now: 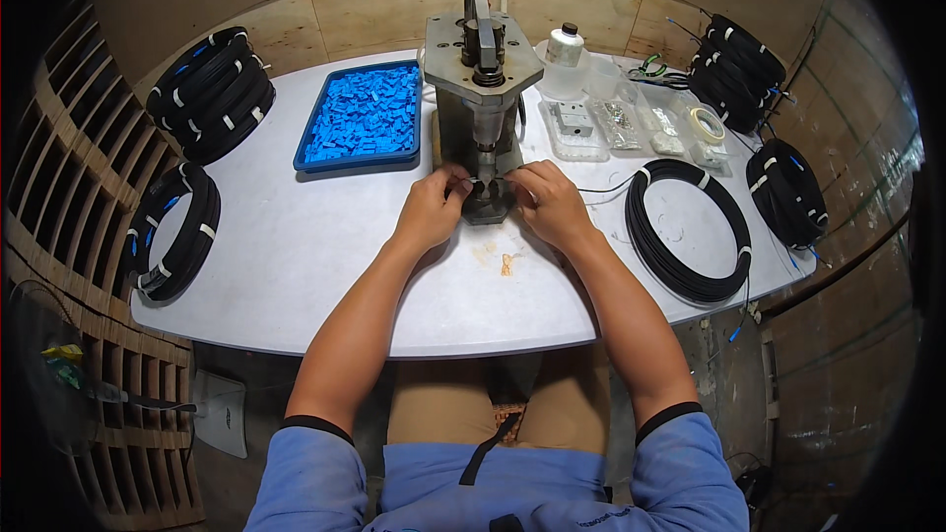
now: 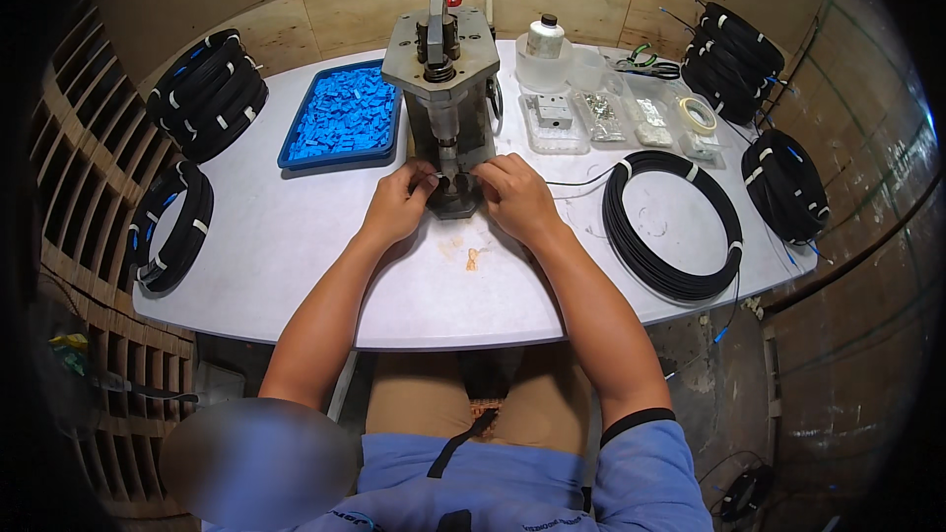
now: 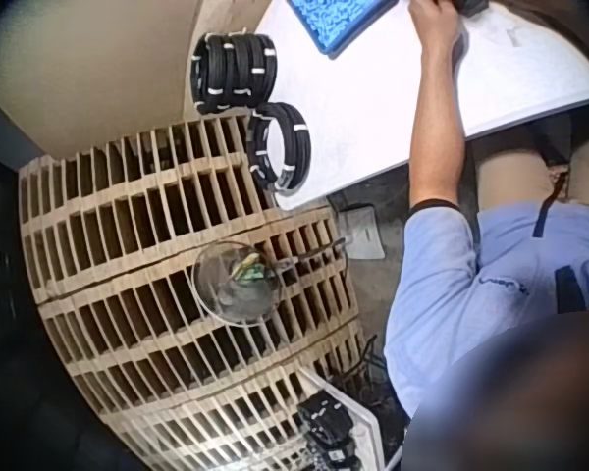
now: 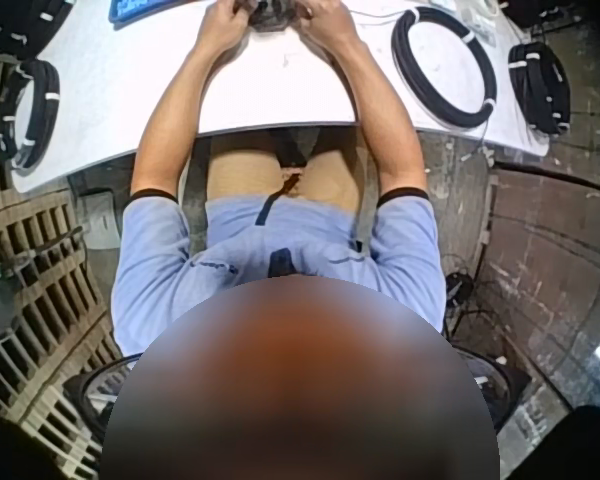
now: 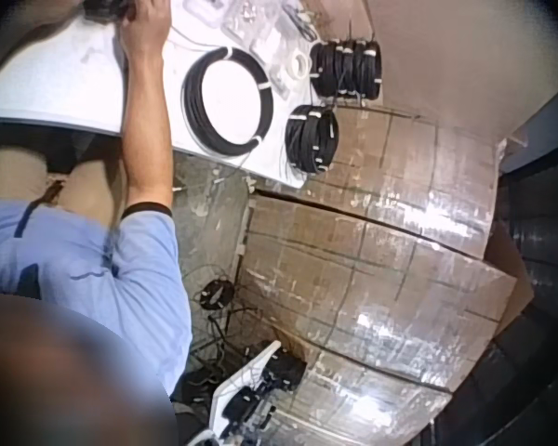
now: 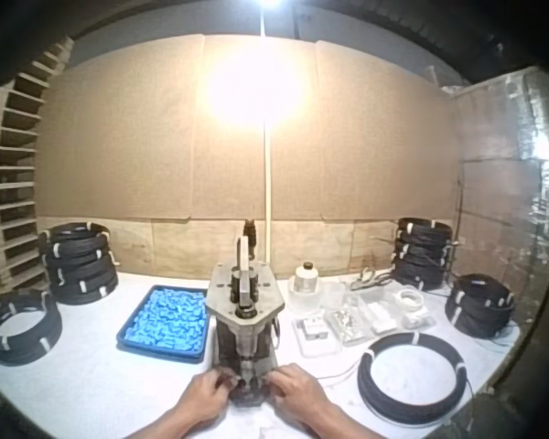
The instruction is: Attach plastic connectors to wire coils using a press machine.
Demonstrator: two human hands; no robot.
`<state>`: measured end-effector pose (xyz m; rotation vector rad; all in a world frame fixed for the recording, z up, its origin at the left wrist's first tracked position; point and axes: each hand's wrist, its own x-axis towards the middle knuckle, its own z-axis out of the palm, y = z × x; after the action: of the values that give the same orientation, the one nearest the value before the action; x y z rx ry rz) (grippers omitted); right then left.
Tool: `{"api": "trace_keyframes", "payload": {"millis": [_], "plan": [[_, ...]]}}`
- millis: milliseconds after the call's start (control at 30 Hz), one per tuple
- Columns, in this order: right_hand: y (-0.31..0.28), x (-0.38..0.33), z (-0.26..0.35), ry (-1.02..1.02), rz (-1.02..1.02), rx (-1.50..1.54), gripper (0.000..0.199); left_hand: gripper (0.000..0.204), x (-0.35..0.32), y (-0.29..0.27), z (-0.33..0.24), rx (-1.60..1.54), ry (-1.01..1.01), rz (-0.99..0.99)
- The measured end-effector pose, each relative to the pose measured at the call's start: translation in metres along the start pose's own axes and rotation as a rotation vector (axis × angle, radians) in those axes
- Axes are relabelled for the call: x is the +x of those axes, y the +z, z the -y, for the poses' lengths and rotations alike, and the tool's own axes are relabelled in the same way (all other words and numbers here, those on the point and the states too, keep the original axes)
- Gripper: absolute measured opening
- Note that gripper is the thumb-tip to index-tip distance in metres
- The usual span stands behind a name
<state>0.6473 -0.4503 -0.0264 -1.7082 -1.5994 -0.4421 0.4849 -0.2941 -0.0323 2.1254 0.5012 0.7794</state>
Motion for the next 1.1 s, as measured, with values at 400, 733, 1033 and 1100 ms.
{"api": "trace_keyframes", "payload": {"millis": [400, 733, 1033, 1100], "plan": [[-0.0003, -0.0005, -0.0002, 0.011, 0.019, -0.004, 0.031, 0.018, 0.0003, -0.0009, -0.0017, 0.004, -0.003, 0.011], [0.0008, -0.0012, -0.0013, 0.019, 0.012, 0.012, 0.030, 0.018, 0.0009, -0.0001, -0.0011, 0.019, -0.016, 0.012], [0.0006, -0.0006, -0.0001, 0.010, -0.009, 0.016, 0.030, 0.020, 0.0012, 0.0018, 0.0042, 0.005, 0.017, -0.006], [0.0000, -0.0007, 0.0002, 0.015, -0.002, 0.018, 0.030, 0.021, 0.0010, 0.0017, 0.0033, 0.009, 0.008, -0.004]]}}
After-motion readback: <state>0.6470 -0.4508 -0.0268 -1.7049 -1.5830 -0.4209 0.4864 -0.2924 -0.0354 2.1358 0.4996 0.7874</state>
